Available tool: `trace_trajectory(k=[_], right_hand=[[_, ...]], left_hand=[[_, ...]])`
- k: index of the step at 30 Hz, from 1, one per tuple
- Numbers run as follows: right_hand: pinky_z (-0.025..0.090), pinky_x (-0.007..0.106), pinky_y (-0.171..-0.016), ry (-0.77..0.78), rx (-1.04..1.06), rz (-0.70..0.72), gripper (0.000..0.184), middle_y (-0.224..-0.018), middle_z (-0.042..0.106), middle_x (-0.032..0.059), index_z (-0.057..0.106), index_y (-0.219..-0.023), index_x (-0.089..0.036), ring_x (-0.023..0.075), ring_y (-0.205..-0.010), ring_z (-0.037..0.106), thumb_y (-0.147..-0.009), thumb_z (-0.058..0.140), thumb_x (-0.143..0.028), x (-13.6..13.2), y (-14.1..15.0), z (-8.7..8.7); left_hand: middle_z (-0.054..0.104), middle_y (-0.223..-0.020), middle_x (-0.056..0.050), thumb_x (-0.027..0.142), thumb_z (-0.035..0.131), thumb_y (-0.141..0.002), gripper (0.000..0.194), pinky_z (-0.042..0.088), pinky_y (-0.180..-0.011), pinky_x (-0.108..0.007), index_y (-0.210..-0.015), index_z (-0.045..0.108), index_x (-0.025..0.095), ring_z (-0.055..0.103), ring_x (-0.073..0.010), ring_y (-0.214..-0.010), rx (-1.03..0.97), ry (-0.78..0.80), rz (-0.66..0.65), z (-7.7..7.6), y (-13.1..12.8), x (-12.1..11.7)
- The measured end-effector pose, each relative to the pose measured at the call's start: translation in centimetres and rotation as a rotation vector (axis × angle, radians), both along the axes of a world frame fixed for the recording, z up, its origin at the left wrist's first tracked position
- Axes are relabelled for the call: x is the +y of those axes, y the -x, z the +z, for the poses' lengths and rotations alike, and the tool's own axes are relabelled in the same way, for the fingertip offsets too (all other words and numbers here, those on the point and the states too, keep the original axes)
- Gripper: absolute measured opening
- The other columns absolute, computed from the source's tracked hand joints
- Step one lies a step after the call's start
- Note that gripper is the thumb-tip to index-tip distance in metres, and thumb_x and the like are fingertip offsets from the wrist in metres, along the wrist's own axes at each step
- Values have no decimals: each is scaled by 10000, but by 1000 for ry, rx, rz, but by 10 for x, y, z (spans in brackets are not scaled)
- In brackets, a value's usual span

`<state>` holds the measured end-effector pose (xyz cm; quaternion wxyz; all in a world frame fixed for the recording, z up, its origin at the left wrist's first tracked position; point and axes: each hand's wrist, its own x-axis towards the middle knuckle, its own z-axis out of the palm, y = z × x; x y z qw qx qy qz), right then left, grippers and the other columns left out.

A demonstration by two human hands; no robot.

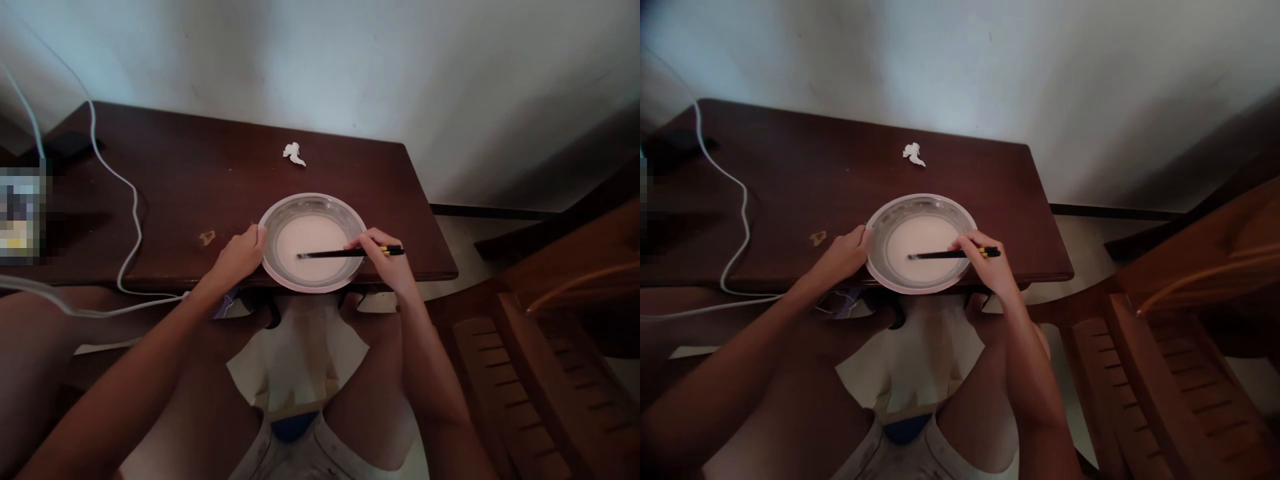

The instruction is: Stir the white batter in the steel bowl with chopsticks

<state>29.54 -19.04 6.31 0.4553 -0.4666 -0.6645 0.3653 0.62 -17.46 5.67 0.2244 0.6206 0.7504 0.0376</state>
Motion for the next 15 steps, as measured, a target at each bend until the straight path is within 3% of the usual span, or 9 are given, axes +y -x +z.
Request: trace_trajectory(k=[3, 6, 9, 12, 15], right_hand=[[548, 326, -783, -97, -54, -82, 280, -835, 780, 21, 738, -790, -236, 187, -847, 739, -967, 610, -409, 1, -1, 1], [544, 311, -669, -116, 67, -259, 340, -665, 725, -2, 696, -759, -232, 174, -673, 714, -983, 579, -459, 0, -7, -1], [525, 289, -590, -17, 103, -159, 339, -641, 725, -5, 705, -783, -233, 176, -633, 717, -979, 578, -478, -1, -4, -4], [562, 316, -750, -25, -17, 10, 260, -841, 795, 24, 749, -841, -235, 189, -843, 756, -963, 617, -423, -1, 2, -4], [545, 313, -733, -94, -48, -106, 271, -874, 794, 32, 741, -836, -233, 184, -848, 739, -972, 607, -425, 1, -1, -2]], left_hand=[[716, -1242, -285, 404, 198, -1050, 511, 510, -948, -522, -1186, 616, 144, 672, -439, -1202, -7, 1, -3, 0, 0, 0], [726, -1217, -280, 411, 210, -1050, 506, 516, -938, -520, -1172, 623, 146, 683, -434, -1177, -16, -5, -7, -1, 1, 0], [731, -1204, -273, 411, 212, -1050, 502, 519, -928, -512, -1167, 627, 154, 688, -428, -1165, -13, -9, -6, -1, 1, 0], [726, -1217, -275, 403, 202, -1053, 508, 516, -929, -502, -1176, 626, 152, 682, -428, -1181, 2, -3, -4, 0, 0, 0], [733, -1212, -258, 398, 210, -1055, 496, 517, -924, -490, -1182, 627, 163, 685, -416, -1180, 10, 5, 1, 1, -1, -1]])
